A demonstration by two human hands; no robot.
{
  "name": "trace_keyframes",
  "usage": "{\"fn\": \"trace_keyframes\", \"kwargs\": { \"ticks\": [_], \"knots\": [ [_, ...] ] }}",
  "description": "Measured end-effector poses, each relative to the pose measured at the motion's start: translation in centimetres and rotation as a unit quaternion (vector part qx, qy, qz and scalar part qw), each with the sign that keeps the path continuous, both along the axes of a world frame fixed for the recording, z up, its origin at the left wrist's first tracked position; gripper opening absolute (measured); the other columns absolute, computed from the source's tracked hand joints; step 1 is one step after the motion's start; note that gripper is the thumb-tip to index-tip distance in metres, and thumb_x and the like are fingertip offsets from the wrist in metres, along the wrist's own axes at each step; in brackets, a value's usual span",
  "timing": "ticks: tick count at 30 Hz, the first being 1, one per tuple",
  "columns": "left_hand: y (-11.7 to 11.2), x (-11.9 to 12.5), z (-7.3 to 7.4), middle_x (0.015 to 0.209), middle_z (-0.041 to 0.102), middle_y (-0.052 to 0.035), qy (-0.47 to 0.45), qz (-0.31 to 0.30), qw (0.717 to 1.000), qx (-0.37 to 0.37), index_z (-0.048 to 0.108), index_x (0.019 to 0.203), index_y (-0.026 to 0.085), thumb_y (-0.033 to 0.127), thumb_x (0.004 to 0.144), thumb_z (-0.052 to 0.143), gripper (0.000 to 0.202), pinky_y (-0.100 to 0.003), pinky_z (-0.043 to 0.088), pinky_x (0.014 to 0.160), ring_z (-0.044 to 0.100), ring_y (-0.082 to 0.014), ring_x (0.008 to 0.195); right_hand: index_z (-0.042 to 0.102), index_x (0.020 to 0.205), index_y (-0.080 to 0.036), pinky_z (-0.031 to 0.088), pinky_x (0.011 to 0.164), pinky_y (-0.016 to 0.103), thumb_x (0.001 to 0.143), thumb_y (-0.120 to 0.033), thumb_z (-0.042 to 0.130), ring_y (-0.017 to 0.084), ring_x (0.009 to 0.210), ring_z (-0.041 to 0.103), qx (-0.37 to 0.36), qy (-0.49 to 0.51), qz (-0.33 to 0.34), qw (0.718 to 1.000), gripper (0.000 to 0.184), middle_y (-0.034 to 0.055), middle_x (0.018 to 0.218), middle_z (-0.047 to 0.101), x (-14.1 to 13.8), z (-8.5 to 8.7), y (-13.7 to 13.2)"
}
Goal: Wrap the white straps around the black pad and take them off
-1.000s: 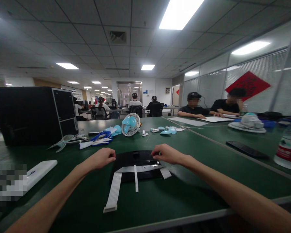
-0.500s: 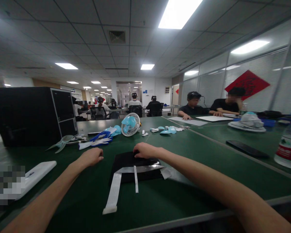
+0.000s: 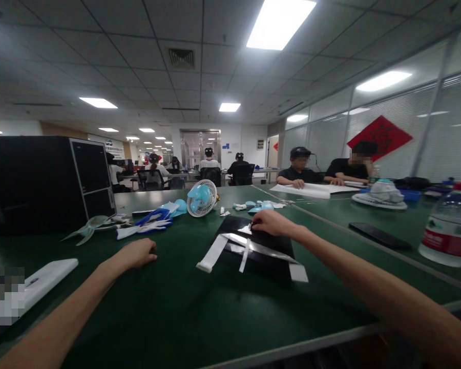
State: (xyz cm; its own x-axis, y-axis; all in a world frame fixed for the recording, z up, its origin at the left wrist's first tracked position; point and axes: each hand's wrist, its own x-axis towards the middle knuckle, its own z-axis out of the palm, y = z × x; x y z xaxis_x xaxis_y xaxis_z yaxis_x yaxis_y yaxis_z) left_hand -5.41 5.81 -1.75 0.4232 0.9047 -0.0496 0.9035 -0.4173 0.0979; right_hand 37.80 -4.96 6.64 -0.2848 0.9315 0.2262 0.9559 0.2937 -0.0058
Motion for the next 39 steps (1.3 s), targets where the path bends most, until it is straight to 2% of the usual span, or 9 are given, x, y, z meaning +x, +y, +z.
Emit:
{"fn": "trace_keyframes", "kwargs": {
  "ticks": [5, 10, 13, 16, 23, 27, 32, 35, 39],
  "knots": [
    [-0.6, 0.5, 0.3, 0.104, 0.066, -0.0101, 0.016, -0.001, 1.0, 0.014, 0.064, 0.097, 0.02, 0.04, 0.075, 0.052, 0.032, -0.035, 0.048, 0.077, 0.062, -0.0246, 0.092, 0.072, 0.086, -0.015, 0.041, 0.066, 0.026, 0.079, -0.032, 0.055, 0.018, 0.072, 0.06, 0.004, 0.001, -0.165, 0.986, 0.025, 0.0082, 0.082, 0.069, 9.6, 1.0, -4.0],
    [-1.5, 1.1, 1.0, 0.105, 0.066, -0.0098, 0.018, 0.01, 1.0, 0.003, 0.064, 0.098, 0.02, 0.039, 0.075, 0.052, 0.032, -0.034, 0.048, 0.074, 0.062, -0.0247, 0.092, 0.073, 0.081, -0.013, 0.041, 0.065, 0.027, 0.078, -0.03, 0.056, 0.019, 0.072, 0.061, -0.036, 0.031, -0.287, 0.957, 0.024, 0.0122, 0.082, 0.069, 18.3, 0.1, -8.0],
    [-1.3, 1.1, 0.9, 0.105, 0.065, -0.0102, 0.021, 0.015, 1.0, 0.002, 0.064, 0.098, 0.019, 0.039, 0.075, 0.053, 0.032, -0.034, 0.049, 0.073, 0.062, -0.0252, 0.092, 0.073, 0.079, -0.013, 0.039, 0.065, 0.027, 0.077, -0.028, 0.057, 0.019, 0.073, 0.061, -0.046, 0.041, -0.333, 0.941, 0.022, 0.015, 0.084, 0.068, 21.8, -1.0, -9.5],
    [-0.5, 0.8, 0.2, 0.104, 0.065, -0.011, 0.025, 0.008, 1.0, 0.012, 0.064, 0.096, 0.019, 0.04, 0.074, 0.054, 0.032, -0.035, 0.049, 0.073, 0.062, -0.0255, 0.091, 0.073, 0.077, -0.013, 0.039, 0.063, 0.028, 0.074, -0.028, 0.061, 0.021, 0.074, 0.061, -0.045, 0.049, -0.359, 0.931, 0.019, 0.017, 0.085, 0.068, 23.7, -2.3, -10.1],
    [0.0, 0.4, -0.3, 0.106, 0.064, -0.0113, 0.019, -0.002, 1.0, 0.011, 0.063, 0.099, 0.02, 0.042, 0.075, 0.053, 0.034, -0.036, 0.049, 0.073, 0.061, -0.0264, 0.092, 0.069, 0.077, -0.017, 0.041, 0.066, 0.031, 0.077, -0.036, 0.055, 0.023, 0.076, 0.061, -0.033, 0.067, -0.352, 0.933, 0.023, 0.0165, 0.088, 0.067, 23.8, -3.7, -11.0],
    [-0.4, 0.5, 0.0, 0.107, 0.064, -0.0112, 0.019, -0.001, 1.0, 0.009, 0.064, 0.1, 0.019, 0.043, 0.074, 0.053, 0.036, -0.036, 0.05, 0.073, 0.061, -0.027, 0.094, 0.062, 0.076, -0.018, 0.041, 0.063, 0.034, 0.078, -0.045, 0.052, 0.025, 0.073, 0.061, 0.004, 0.064, -0.421, 0.905, 0.028, 0.0165, 0.086, 0.066, 22.7, -3.1, -13.4],
    [-0.7, 0.7, 0.3, 0.106, 0.064, -0.0117, 0.03, 0.0, 1.0, 0.001, 0.063, 0.102, 0.018, 0.042, 0.075, 0.052, 0.038, -0.035, 0.05, 0.074, 0.061, -0.0262, 0.093, 0.057, 0.069, -0.018, 0.042, 0.06, 0.034, 0.077, -0.054, 0.048, 0.025, 0.066, 0.061, -0.046, 0.107, -0.475, 0.872, 0.038, 0.0129, 0.072, 0.065, 21.9, -3.7, -17.7],
    [-1.1, 0.9, 0.5, 0.106, 0.064, -0.0121, 0.033, -0.003, 0.999, 0.01, 0.063, 0.1, 0.017, 0.041, 0.075, 0.052, 0.037, -0.036, 0.05, 0.074, 0.061, -0.0262, 0.092, 0.056, 0.069, -0.017, 0.042, 0.058, 0.035, 0.073, -0.059, 0.047, 0.025, 0.06, 0.061, -0.062, 0.155, -0.47, 0.867, 0.043, 0.0112, 0.063, 0.064, 20.9, -4.9, -19.8],
    [-1.3, 1.0, 0.6, 0.105, 0.065, -0.0118, 0.029, 0.003, 1.0, 0.009, 0.064, 0.1, 0.018, 0.041, 0.074, 0.052, 0.037, -0.035, 0.05, 0.072, 0.061, -0.0269, 0.092, 0.056, 0.085, -0.016, 0.041, 0.051, 0.034, 0.058, -0.065, 0.05, 0.023, 0.053, 0.057, -0.037, 0.26, -0.436, 0.861, 0.056, 0.0101, 0.061, 0.063, 18.6, -6.0, -21.0]
  ]
}}
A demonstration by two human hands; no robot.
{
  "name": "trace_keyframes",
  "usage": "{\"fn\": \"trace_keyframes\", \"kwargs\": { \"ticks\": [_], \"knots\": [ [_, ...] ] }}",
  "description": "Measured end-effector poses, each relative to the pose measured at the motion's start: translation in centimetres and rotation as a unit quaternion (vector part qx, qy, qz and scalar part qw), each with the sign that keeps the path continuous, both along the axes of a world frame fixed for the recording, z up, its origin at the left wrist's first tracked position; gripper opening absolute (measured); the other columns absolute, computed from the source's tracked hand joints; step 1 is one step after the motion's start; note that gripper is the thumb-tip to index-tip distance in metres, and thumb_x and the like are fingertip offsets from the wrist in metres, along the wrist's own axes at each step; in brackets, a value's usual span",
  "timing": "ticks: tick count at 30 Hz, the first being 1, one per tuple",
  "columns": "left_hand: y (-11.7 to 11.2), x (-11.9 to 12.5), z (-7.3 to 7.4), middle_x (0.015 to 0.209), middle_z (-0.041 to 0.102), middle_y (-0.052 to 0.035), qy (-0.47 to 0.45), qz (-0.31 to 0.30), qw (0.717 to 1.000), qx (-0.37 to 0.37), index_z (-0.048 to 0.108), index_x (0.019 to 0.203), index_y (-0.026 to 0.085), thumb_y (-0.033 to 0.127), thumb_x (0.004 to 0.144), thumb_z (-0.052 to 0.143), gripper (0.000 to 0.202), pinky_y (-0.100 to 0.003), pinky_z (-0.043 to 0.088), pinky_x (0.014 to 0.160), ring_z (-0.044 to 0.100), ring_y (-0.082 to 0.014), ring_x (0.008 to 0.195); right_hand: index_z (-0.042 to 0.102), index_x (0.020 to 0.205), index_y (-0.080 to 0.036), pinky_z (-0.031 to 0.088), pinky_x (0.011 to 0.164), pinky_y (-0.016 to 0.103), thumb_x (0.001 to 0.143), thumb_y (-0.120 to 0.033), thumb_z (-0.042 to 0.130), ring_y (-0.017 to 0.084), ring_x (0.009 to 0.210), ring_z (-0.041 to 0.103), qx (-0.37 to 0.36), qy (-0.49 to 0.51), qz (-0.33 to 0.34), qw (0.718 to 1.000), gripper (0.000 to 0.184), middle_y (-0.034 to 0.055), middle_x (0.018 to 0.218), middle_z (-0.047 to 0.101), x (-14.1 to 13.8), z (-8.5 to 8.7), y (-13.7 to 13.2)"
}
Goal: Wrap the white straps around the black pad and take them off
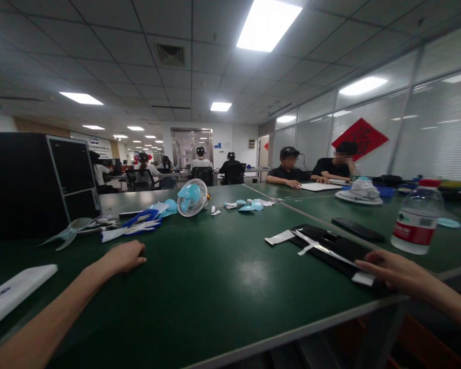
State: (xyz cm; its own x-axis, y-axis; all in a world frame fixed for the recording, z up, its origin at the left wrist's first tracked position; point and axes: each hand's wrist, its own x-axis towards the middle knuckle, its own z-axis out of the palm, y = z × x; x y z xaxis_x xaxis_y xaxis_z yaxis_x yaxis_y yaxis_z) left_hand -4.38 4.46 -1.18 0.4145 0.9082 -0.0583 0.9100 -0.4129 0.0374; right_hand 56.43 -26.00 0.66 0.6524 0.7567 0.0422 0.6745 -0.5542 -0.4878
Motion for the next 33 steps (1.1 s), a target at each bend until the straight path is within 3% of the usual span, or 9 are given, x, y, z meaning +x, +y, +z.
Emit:
{"fn": "trace_keyframes", "kwargs": {
  "ticks": [4, 10, 16, 21, 24, 28, 33],
  "knots": [
    [0.2, 0.0, -0.2, 0.104, 0.065, -0.0119, 0.012, -0.008, 1.0, 0.01, 0.064, 0.099, 0.018, 0.041, 0.075, 0.051, 0.036, -0.035, 0.05, 0.073, 0.062, -0.0259, 0.092, 0.052, 0.095, -0.017, 0.037, 0.043, 0.032, 0.044, -0.062, 0.058, 0.02, 0.048, 0.05, 0.098, 0.079, -0.014, 0.992, 0.068, 0.0075, 0.06, 0.061, -1.3, -0.4, 0.1],
    [0.2, -0.1, -0.3, 0.105, 0.064, -0.0116, 0.014, -0.007, 1.0, 0.007, 0.063, 0.101, 0.018, 0.041, 0.076, 0.05, 0.036, -0.035, 0.05, 0.074, 0.061, -0.0244, 0.092, 0.056, 0.094, -0.023, 0.033, 0.04, 0.031, 0.041, -0.052, 0.068, 0.016, 0.043, 0.044, 0.175, 0.165, -0.028, 0.97, 0.062, 0.0068, 0.062, 0.061, -1.8, -0.4, -0.1],
    [0.8, -0.5, -0.7, 0.104, 0.064, -0.0115, 0.009, -0.014, 1.0, 0.005, 0.063, 0.1, 0.018, 0.041, 0.077, 0.05, 0.035, -0.033, 0.05, 0.073, 0.062, -0.0237, 0.09, 0.068, 0.077, -0.024, 0.042, 0.048, 0.032, 0.041, -0.049, 0.07, 0.019, 0.057, 0.053, 0.22, 0.154, -0.007, 0.963, 0.044, 0.0105, 0.077, 0.067, -3.7, 1.4, -0.2],
    [1.3, -0.6, -1.2, 0.103, 0.065, -0.0112, 0.014, -0.016, 1.0, 0.012, 0.063, 0.099, 0.019, 0.042, 0.077, 0.051, 0.034, -0.033, 0.049, 0.071, 0.062, -0.0237, 0.089, 0.068, 0.083, -0.02, 0.041, 0.047, 0.028, 0.049, -0.048, 0.068, 0.016, 0.054, 0.052, 0.271, 0.13, 0.027, 0.953, 0.044, 0.007, 0.071, 0.066, -5.4, 3.8, 1.9],
    [1.5, -0.6, -1.3, 0.102, 0.066, -0.0111, 0.021, -0.018, 0.999, 0.023, 0.064, 0.096, 0.019, 0.043, 0.075, 0.052, 0.034, -0.034, 0.049, 0.072, 0.063, -0.0246, 0.089, 0.066, 0.088, -0.016, 0.042, 0.051, 0.027, 0.057, -0.043, 0.064, 0.015, 0.054, 0.052, 0.295, 0.067, 0.039, 0.952, 0.041, 0.0066, 0.075, 0.067, -6.3, 5.6, 4.4],
    [1.3, -0.4, -1.1, 0.101, 0.066, -0.0115, 0.023, -0.018, 0.999, 0.019, 0.064, 0.096, 0.019, 0.042, 0.076, 0.051, 0.034, -0.033, 0.049, 0.072, 0.063, -0.0249, 0.09, 0.066, 0.096, -0.012, 0.044, 0.061, 0.027, 0.071, -0.031, 0.058, 0.016, 0.064, 0.058, 0.3, -0.13, 0.026, 0.945, 0.032, 0.0081, 0.081, 0.067, -7.1, 7.7, 8.7],
    [-0.2, 0.2, 0.1, 0.106, 0.065, -0.0119, 0.022, -0.006, 1.0, 0.009, 0.064, 0.099, 0.018, 0.041, 0.076, 0.05, 0.034, -0.032, 0.049, 0.072, 0.062, -0.0246, 0.091, 0.063, 0.099, -0.011, 0.042, 0.071, 0.027, 0.081, -0.021, 0.048, 0.02, 0.082, 0.059, 0.23, -0.386, 0.049, 0.892, 0.026, 0.0123, 0.096, 0.065, -7.7, 7.3, 14.7]
  ]
}}
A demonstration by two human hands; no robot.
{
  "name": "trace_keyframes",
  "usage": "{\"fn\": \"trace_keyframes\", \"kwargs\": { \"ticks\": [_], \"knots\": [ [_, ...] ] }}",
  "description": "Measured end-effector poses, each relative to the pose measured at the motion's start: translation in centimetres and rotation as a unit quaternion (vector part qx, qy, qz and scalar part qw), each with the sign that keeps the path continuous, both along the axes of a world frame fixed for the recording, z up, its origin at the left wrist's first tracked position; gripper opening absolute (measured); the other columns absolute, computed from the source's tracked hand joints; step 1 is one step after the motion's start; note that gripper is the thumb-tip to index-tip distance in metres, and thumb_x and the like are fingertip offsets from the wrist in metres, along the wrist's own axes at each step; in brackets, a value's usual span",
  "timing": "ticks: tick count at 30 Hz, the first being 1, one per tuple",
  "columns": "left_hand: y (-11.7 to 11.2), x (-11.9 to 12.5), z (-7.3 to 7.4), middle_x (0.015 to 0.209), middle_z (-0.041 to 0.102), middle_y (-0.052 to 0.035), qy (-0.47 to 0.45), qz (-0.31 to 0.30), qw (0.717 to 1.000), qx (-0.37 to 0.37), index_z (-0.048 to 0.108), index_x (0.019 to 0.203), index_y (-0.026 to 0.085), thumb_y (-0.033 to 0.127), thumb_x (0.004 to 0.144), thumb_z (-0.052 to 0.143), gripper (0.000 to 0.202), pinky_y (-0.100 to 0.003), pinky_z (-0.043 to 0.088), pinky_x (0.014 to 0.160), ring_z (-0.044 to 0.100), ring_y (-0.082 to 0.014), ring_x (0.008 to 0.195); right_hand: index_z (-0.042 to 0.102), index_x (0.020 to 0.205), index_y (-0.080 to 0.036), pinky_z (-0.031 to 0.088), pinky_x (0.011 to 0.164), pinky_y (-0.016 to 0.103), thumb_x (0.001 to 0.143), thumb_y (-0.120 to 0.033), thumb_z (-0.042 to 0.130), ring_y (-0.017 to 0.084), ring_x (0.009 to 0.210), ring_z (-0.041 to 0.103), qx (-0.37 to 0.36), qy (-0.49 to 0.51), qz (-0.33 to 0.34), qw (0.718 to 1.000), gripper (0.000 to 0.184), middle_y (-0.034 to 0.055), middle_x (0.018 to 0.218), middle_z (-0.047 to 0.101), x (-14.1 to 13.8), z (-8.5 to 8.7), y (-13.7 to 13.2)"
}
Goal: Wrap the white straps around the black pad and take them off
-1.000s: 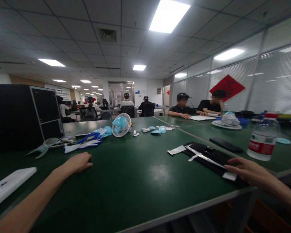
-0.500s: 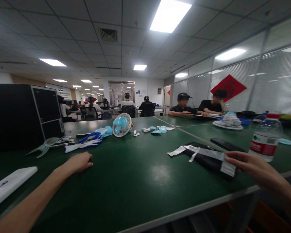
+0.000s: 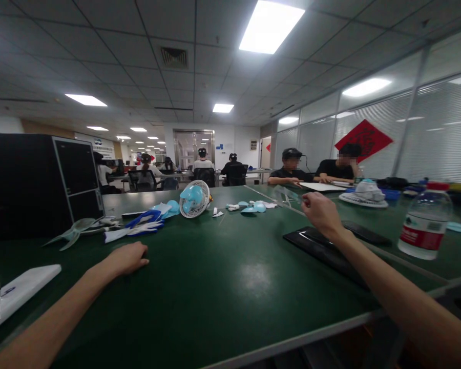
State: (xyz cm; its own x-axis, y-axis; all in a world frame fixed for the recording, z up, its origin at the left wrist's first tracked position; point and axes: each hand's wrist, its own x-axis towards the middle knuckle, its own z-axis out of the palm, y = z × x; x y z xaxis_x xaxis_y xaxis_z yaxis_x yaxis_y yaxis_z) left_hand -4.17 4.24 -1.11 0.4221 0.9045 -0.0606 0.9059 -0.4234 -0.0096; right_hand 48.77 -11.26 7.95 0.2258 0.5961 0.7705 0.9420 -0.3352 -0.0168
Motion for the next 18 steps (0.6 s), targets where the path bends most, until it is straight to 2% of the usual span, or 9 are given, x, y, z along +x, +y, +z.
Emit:
{"fn": "trace_keyframes", "kwargs": {
  "ticks": [3, 6, 10, 12, 15, 18],
  "knots": [
    [-0.7, 0.3, 0.6, 0.107, 0.065, -0.0125, 0.0, 0.006, 1.0, -0.004, 0.064, 0.1, 0.018, 0.04, 0.076, 0.05, 0.035, -0.032, 0.049, 0.073, 0.062, -0.025, 0.093, 0.063, 0.094, -0.01, 0.041, 0.071, 0.026, 0.082, -0.017, 0.043, 0.02, 0.084, 0.06, -0.114, -0.058, 0.001, 0.992, 0.025, 0.0144, 0.098, 0.063, -0.6, -2.0, 3.0],
    [-0.7, 0.2, 0.5, 0.109, 0.064, -0.0132, -0.008, 0.008, 1.0, -0.012, 0.063, 0.102, 0.017, 0.041, 0.076, 0.05, 0.038, -0.032, 0.049, 0.073, 0.062, -0.0255, 0.094, 0.065, 0.09, -0.01, 0.041, 0.071, 0.026, 0.082, -0.014, 0.041, 0.02, 0.082, 0.061, -0.222, -0.048, 0.032, 0.973, 0.026, 0.0148, 0.097, 0.063, -1.5, -4.3, 4.8],
    [0.1, -0.2, -0.2, 0.108, 0.064, -0.0127, -0.009, -0.004, 1.0, -0.002, 0.063, 0.102, 0.017, 0.042, 0.076, 0.05, 0.038, -0.034, 0.049, 0.076, 0.062, -0.0256, 0.093, 0.068, 0.091, -0.012, 0.042, 0.075, 0.026, 0.082, -0.019, 0.046, 0.021, 0.086, 0.061, -0.274, -0.017, 0.071, 0.959, 0.025, 0.0145, 0.101, 0.064, -2.5, -6.1, 5.7],
    [0.5, -0.3, -0.5, 0.107, 0.065, -0.0124, -0.004, -0.009, 1.0, 0.005, 0.063, 0.102, 0.017, 0.042, 0.076, 0.05, 0.038, -0.034, 0.049, 0.077, 0.062, -0.0254, 0.093, 0.069, 0.093, -0.014, 0.042, 0.076, 0.026, 0.081, -0.025, 0.05, 0.021, 0.088, 0.062, -0.282, -0.01, 0.082, 0.956, 0.025, 0.0128, 0.099, 0.066, -2.7, -6.2, 5.9],
    [0.9, -0.6, -0.9, 0.107, 0.064, -0.0122, -0.009, -0.011, 1.0, 0.005, 0.063, 0.103, 0.018, 0.043, 0.076, 0.05, 0.039, -0.033, 0.049, 0.075, 0.062, -0.0252, 0.093, 0.069, 0.095, -0.017, 0.042, 0.075, 0.026, 0.082, -0.031, 0.049, 0.02, 0.087, 0.062, -0.272, 0.014, 0.094, 0.958, 0.028, 0.0108, 0.096, 0.068, -1.9, -5.1, 5.6],
    [1.1, -0.8, -1.0, 0.108, 0.064, -0.0115, -0.012, -0.01, 1.0, 0.0, 0.063, 0.103, 0.019, 0.044, 0.076, 0.05, 0.039, -0.032, 0.049, 0.074, 0.062, -0.0247, 0.092, 0.07, 0.09, -0.018, 0.043, 0.071, 0.027, 0.079, -0.027, 0.051, 0.021, 0.083, 0.062, -0.263, 0.06, 0.038, 0.962, 0.024, 0.0104, 0.093, 0.068, 0.9, -3.5, 4.3]
  ]
}}
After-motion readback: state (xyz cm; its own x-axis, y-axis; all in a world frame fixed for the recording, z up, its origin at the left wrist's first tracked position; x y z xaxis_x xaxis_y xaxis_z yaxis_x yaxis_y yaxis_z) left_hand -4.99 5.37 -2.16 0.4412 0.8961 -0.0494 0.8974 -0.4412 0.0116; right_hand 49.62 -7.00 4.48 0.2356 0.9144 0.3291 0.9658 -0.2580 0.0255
